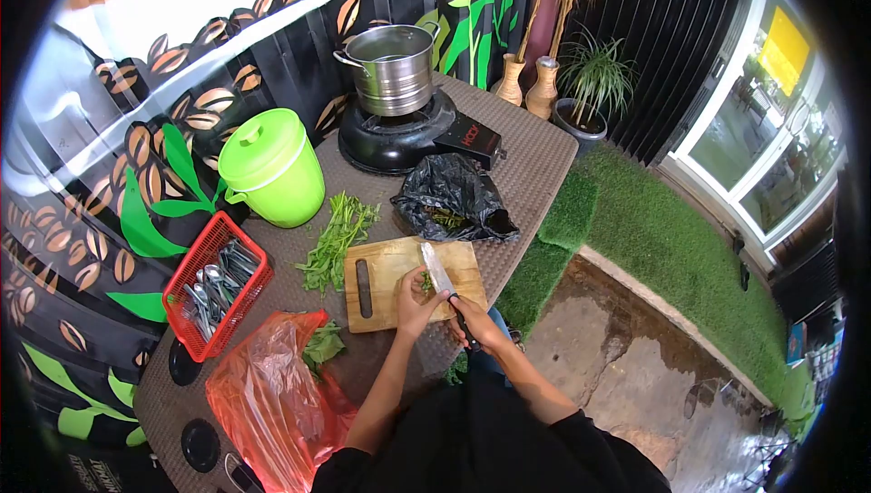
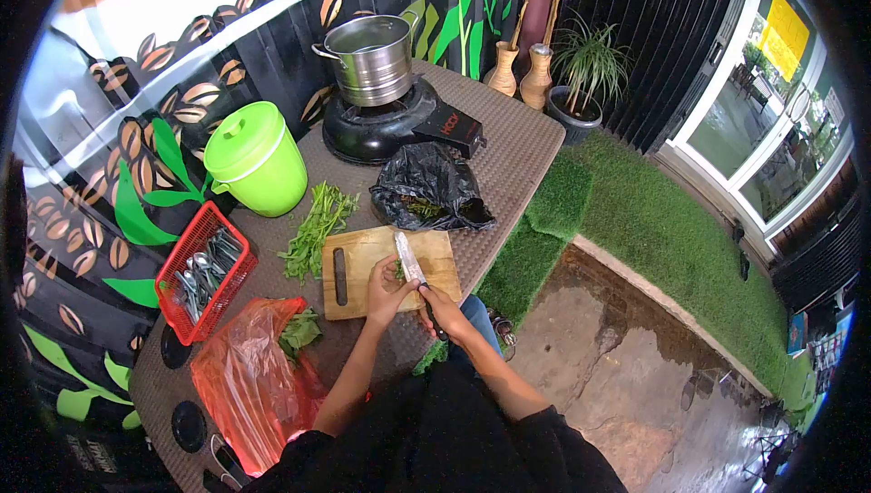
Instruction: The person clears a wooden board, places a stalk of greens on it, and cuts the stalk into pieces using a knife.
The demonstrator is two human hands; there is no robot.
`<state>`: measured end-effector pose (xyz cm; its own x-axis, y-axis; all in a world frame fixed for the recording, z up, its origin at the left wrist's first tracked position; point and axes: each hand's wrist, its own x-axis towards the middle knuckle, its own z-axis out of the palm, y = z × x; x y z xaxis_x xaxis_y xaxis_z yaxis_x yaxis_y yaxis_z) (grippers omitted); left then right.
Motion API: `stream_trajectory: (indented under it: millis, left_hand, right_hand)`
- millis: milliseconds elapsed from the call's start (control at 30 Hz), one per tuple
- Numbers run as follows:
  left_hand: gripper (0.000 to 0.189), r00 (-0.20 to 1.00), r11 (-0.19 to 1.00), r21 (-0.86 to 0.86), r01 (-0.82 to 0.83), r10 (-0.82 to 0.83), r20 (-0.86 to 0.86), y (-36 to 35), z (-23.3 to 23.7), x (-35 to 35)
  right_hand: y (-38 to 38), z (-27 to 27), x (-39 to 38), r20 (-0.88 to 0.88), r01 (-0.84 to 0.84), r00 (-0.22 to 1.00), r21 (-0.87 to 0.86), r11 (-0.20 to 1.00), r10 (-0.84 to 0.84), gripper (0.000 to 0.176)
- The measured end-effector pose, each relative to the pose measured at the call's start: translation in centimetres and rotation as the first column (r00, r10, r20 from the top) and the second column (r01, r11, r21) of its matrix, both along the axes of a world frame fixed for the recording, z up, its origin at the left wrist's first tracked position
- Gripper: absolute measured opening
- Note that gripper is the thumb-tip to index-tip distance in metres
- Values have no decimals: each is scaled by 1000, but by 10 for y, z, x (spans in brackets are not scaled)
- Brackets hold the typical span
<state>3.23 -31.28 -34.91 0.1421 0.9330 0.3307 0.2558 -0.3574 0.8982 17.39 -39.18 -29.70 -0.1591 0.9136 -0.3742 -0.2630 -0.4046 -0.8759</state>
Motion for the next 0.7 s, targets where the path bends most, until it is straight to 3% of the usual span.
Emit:
stream_trajectory:
  millis: [33,100,133,200,333,400,433,500,533,567,600,633,700]
  left_hand:
    - [57,1000,1000,1,1,-1,1,0,-2,1]
    - [45,991,978,-205,-37,61,117,0,-6,2]
    - [45,991,979,-203,-34,59,117,2,-9,1]
    - [30,956,932,-360,36,73,285,7,-11,-2]
    - [19,957,935,-355,-3,105,269,11,-10,-6]
    - [18,970,947,-321,20,60,237,11,-10,-8]
    - [18,970,947,-320,20,60,237,10,-11,-9]
    - [18,978,963,-267,-22,76,192,9,-6,-9]
    - [18,978,964,-265,-22,76,194,7,0,-8]
    - [28,972,956,-271,-116,165,168,3,5,-7]
    - [38,957,939,-276,-208,254,143,0,10,-5]
    - [38,957,940,-273,-206,252,145,1,10,-6]
    - [70,969,969,26,-246,246,24,0,11,-11]
  right_hand:
    - [0,-2,0,1,1,1000,1,1000,-1,29]
    - [1,-4,0,-18,25,1000,-32,999,-25,31]
    - [1,-2,-1,-18,27,999,-31,999,-28,31]
    - [1,1,-2,-1,46,999,-33,998,-46,28]
    - [3,-4,-2,46,50,998,16,999,-50,28]
    - [6,-12,-2,225,-13,974,99,995,-10,27]
    - [4,-14,-3,225,-13,974,100,995,-10,27]
    - [1,-17,-6,499,1,860,207,978,-107,25]
    - [-1,-20,-7,500,1,859,210,978,-108,25]
    - [-3,-22,-9,715,-46,648,381,923,-263,25]
    - [-4,-19,-10,819,-147,374,515,845,-435,25]
    - [-4,-16,-9,819,-147,372,517,843,-437,25]
    - [-5,-8,-4,869,-251,327,459,852,-372,27]
